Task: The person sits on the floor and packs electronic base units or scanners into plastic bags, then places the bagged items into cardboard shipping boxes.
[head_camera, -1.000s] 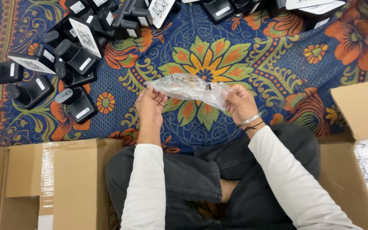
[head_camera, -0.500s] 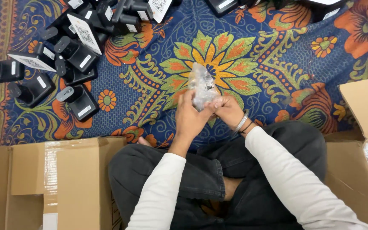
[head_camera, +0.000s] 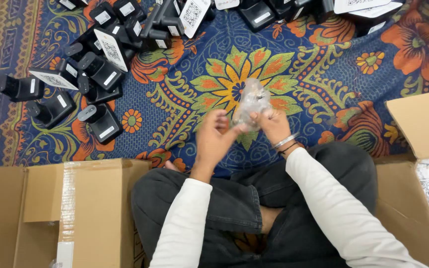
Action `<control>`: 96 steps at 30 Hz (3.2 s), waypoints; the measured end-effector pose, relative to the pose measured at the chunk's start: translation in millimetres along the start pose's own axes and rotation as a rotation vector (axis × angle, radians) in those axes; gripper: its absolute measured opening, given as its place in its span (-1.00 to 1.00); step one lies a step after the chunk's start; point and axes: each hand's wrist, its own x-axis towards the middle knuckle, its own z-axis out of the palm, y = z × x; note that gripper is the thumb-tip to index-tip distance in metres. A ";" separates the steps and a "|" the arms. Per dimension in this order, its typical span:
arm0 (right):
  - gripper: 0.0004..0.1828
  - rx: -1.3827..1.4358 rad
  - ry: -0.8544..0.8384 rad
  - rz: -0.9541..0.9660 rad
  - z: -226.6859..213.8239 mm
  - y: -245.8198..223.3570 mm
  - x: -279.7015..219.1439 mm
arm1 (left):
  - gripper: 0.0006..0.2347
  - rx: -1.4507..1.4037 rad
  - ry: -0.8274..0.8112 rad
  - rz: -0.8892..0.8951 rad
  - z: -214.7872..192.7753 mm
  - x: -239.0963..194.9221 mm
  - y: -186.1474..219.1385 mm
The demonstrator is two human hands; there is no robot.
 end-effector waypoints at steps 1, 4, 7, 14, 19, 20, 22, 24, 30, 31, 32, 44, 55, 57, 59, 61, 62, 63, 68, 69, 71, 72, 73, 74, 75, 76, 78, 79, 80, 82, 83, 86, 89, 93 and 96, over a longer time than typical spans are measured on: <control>-0.45 0.002 -0.003 -0.003 8.1 -18.9 -5.8 | -0.61 0.003 0.003 0.002 2.9 -4.0 2.8; -0.79 0.238 -0.232 0.125 20.6 -39.2 -13.6 | -0.52 0.123 -0.116 0.237 11.2 -12.9 -10.9; -0.50 0.058 -0.172 -0.005 8.2 -14.6 -5.5 | -0.73 0.273 -0.290 -0.285 14.2 -12.6 -58.6; -0.75 -0.498 0.040 -0.472 25.4 -81.9 -27.7 | -0.43 0.598 0.170 0.178 -5.5 -8.3 6.6; -0.76 -0.839 0.118 -0.546 24.1 -90.1 -30.9 | -0.87 0.686 0.124 -0.064 -11.3 0.1 -27.0; -0.73 -0.779 0.229 -0.463 24.1 -99.2 -29.7 | -0.89 0.683 0.129 -0.079 -19.8 4.5 -18.3; -0.68 -0.715 0.336 -0.387 25.6 -102.3 -28.3 | -0.91 0.680 0.141 -0.092 -28.8 9.2 -5.4; -0.75 -0.756 0.162 -0.502 28.8 -88.3 -30.8 | -0.79 0.743 -0.100 0.078 -30.2 6.5 1.2; -0.56 -0.438 -0.037 -0.263 40.2 -105.9 -27.5 | -0.89 0.424 0.300 -0.028 -70.1 25.7 -13.8; -0.56 -0.442 -0.048 -0.262 43.5 -92.7 -24.8 | -0.89 0.422 0.308 -0.036 -80.5 32.3 -28.9; -0.59 -0.186 -0.161 -0.191 47.3 -79.0 -21.9 | -0.89 0.152 0.427 -0.110 -91.2 38.6 -44.8; -0.79 -0.482 -0.484 -0.195 312.6 -10.8 40.2 | -0.90 -0.473 0.825 -0.211 -207.9 73.6 -115.9; -0.74 -1.085 -0.526 -0.569 517.9 20.8 65.9 | -0.71 0.892 0.933 -0.092 -211.1 108.3 -110.1; -0.74 -0.956 -0.579 -0.482 517.5 22.4 71.1 | -0.70 0.898 0.975 -0.122 -201.5 111.8 -122.2; -0.74 -0.831 -0.623 -0.400 511.4 27.0 67.6 | -0.76 0.304 1.000 -0.208 -187.4 106.1 -122.8; -0.74 -0.704 -0.668 -0.322 497.6 30.1 67.9 | -0.81 -0.291 0.968 -0.281 -179.8 102.0 -115.3; -0.74 -0.639 -0.691 -0.283 491.4 32.5 64.0 | -0.84 -0.306 0.952 -0.302 -180.0 101.5 -108.8; -0.74 -0.573 -0.710 -0.246 486.4 33.9 62.1 | -0.86 -0.321 0.934 -0.320 -180.9 102.2 -102.6; -0.74 -0.237 -0.812 -0.043 460.2 37.8 45.1 | -0.88 -0.376 0.896 -0.293 -169.9 99.5 -72.2; -0.74 -0.162 -0.833 -0.003 460.9 37.3 44.9 | -0.90 -0.421 0.858 -0.249 -170.0 102.1 -67.5; -0.74 -0.009 -0.873 0.068 472.7 39.8 55.2 | -0.87 -0.348 0.780 -0.260 -174.1 107.1 -61.2; -0.74 0.069 -0.892 0.100 480.2 39.8 65.7 | -0.81 -0.279 0.697 -0.272 -176.4 111.1 -59.6; -0.74 0.144 -0.905 0.146 477.6 45.9 62.0 | -0.81 -0.276 0.697 -0.278 -177.6 111.2 -62.3; -0.74 0.219 -0.916 0.193 476.4 49.0 60.9 | -0.81 -0.224 0.660 -0.299 -178.3 111.2 -65.7; -0.73 0.293 -0.922 0.247 473.3 48.7 59.8 | -0.81 -0.175 0.620 -0.329 -176.9 109.4 -68.0; -0.73 0.368 -0.925 0.301 469.9 53.3 57.0 | -0.81 -0.175 0.617 -0.343 -178.1 109.1 -71.8; -0.73 0.508 -0.930 0.389 461.3 55.8 63.4 | -0.77 -0.263 0.633 -0.399 -180.0 113.5 -76.6; -0.73 0.578 -0.927 0.422 455.0 55.4 67.2 | -0.77 -0.269 0.625 -0.395 -181.0 113.6 -81.0; -0.73 0.648 -0.923 0.455 447.8 53.9 70.0 | -0.69 -0.298 0.641 -0.344 -181.7 113.0 -84.1; -0.73 0.783 -0.907 0.524 427.0 48.2 70.4 | -0.62 -0.340 0.646 -0.298 -183.4 108.9 -87.3; -0.73 0.847 -0.901 0.549 414.7 43.6 72.6 | -0.58 -0.195 0.655 -0.233 -184.2 107.7 -88.4; -0.72 1.036 -0.881 0.598 347.6 7.5 84.7 | -0.61 -0.036 0.662 -0.153 -182.9 104.0 -99.8; -0.54 0.388 -0.759 0.346 234.9 -17.2 76.3 | -0.75 0.029 0.642 -0.142 -178.5 103.9 -104.3; -0.22 0.308 -0.347 0.569 66.2 -31.2 40.0 | -0.87 0.152 0.518 -0.193 -160.1 103.7 -90.4; -0.13 0.681 -0.421 0.514 8.1 -94.8 -3.7 | -0.89 0.289 0.408 -0.119 -132.3 100.5 -79.4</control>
